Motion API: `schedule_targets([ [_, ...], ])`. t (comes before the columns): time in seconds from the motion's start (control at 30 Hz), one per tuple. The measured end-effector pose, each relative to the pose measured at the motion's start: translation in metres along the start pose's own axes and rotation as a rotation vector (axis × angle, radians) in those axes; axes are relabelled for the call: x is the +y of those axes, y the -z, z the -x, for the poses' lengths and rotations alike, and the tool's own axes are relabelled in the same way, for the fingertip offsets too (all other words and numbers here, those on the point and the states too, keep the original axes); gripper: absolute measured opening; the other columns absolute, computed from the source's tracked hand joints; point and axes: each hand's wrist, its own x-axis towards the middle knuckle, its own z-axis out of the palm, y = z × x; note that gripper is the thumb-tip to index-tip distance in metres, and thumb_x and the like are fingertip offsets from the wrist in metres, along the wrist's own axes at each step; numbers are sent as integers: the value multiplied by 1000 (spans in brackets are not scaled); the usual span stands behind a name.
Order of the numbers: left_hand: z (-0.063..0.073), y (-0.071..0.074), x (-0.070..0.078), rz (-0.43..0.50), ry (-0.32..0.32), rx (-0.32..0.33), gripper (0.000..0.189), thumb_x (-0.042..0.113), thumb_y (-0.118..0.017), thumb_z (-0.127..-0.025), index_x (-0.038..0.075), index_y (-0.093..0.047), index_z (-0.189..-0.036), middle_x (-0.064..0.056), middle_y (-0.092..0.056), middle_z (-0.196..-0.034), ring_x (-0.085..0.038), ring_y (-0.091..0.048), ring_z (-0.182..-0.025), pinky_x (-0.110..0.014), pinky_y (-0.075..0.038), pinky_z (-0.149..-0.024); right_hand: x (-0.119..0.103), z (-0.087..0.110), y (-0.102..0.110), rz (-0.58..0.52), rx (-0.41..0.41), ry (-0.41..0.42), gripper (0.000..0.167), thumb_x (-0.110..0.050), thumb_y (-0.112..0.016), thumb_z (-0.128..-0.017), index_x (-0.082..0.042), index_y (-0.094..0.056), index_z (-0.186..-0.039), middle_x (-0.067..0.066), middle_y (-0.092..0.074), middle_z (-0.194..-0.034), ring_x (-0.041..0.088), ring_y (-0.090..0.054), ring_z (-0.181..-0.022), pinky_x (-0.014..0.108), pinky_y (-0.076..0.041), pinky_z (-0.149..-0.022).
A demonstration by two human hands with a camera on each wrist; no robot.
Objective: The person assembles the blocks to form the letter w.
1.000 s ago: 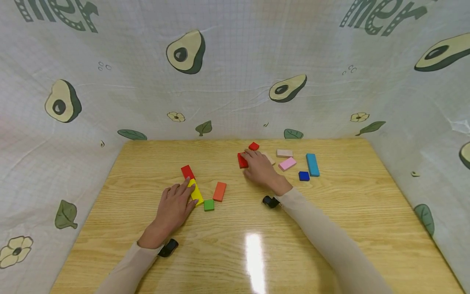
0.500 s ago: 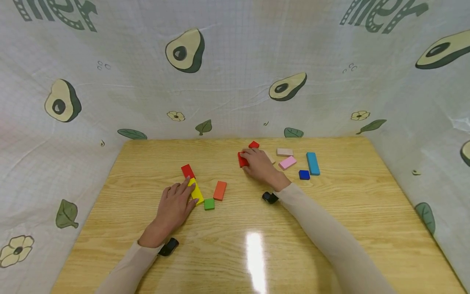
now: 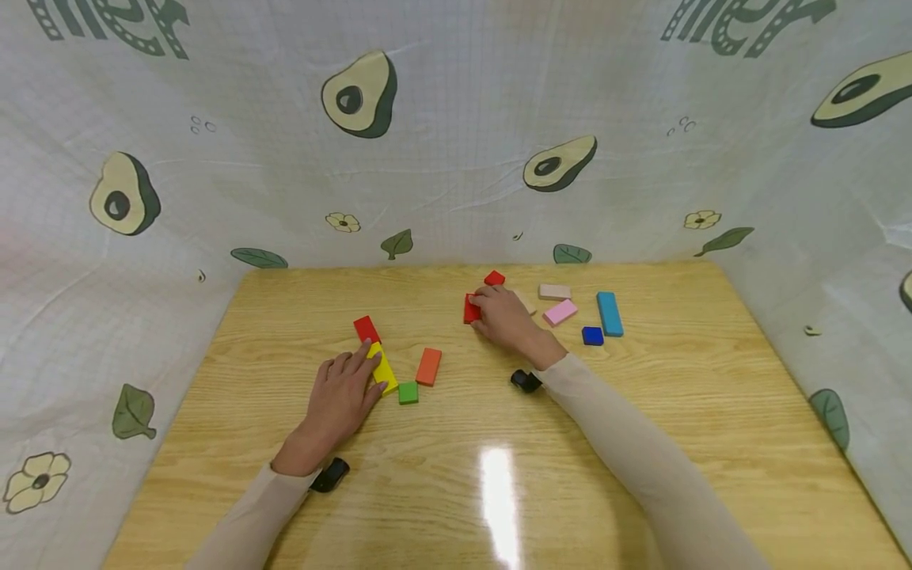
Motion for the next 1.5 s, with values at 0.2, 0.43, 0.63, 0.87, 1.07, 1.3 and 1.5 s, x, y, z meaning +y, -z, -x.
schedule_targets([
  [0.2,-1,1,0,3,1,-1,54,31,-68,-105,3,-58,-150,-19,-43,-165,-47,-48,-139,-64,-35,-115,-4,2,0,-25,17,-19,56,-28,-80,-97,1,-65,-142,19,-66,-139,37,-57,-132,49,-47,-112],
  [0.43,-3,2,1,9,-12,19,53,30,-69,-104,3,-59,-149,-19,-45,-164,-47,-49,-137,-64,-37,-114,-17,4,4,-33,62,9,56,-35,-80,-96,-2,-68,-140,16,-68,-136,35,-59,-129,49,-50,-107],
  [0.63,-5,4,2,4,-10,10,53,30,-68,-104,3,-59,-149,-19,-44,-164,-47,-49,-138,-63,-37,-114,-30,2,6,-63,65,29,55,-35,-80,-97,-3,-69,-140,15,-69,-135,34,-60,-126,48,-50,-107],
  [0.87,-8,3,0,-10,-4,-1,55,32,-68,-105,3,-58,-150,-19,-43,-165,-47,-48,-139,-63,-36,-115,-41,-2,4,-77,30,14,55,-36,-79,-97,-5,-68,-141,14,-68,-136,33,-58,-124,47,-49,-106],
  [1.07,-8,3,0,-7,-1,-6,55,32,-68,-105,3,-58,-150,-19,-43,-165,-47,-48,-139,-63,-36,-115,-46,-3,1,-67,3,20,53,-37,-77,-99,-5,-69,-140,14,-68,-136,34,-59,-124,46,-49,-106],
  [1.3,-5,3,1,1,3,-11,55,31,-68,-104,2,-58,-150,-19,-43,-165,-47,-49,-138,-63,-37,-114,-49,-1,-7,-68,-6,31,53,-36,-78,-98,-4,-70,-139,14,-68,-135,34,-59,-123,45,-50,-105],
  [1.5,-3,3,1,0,2,-14,54,31,-68,-105,3,-58,-150,-19,-43,-165,-47,-48,-138,-64,-37,-114,-52,2,-10,-61,1,36,53,-38,-77,-98,-4,-70,-138,14,-67,-135,34,-59,-122,45,-51,-103],
])
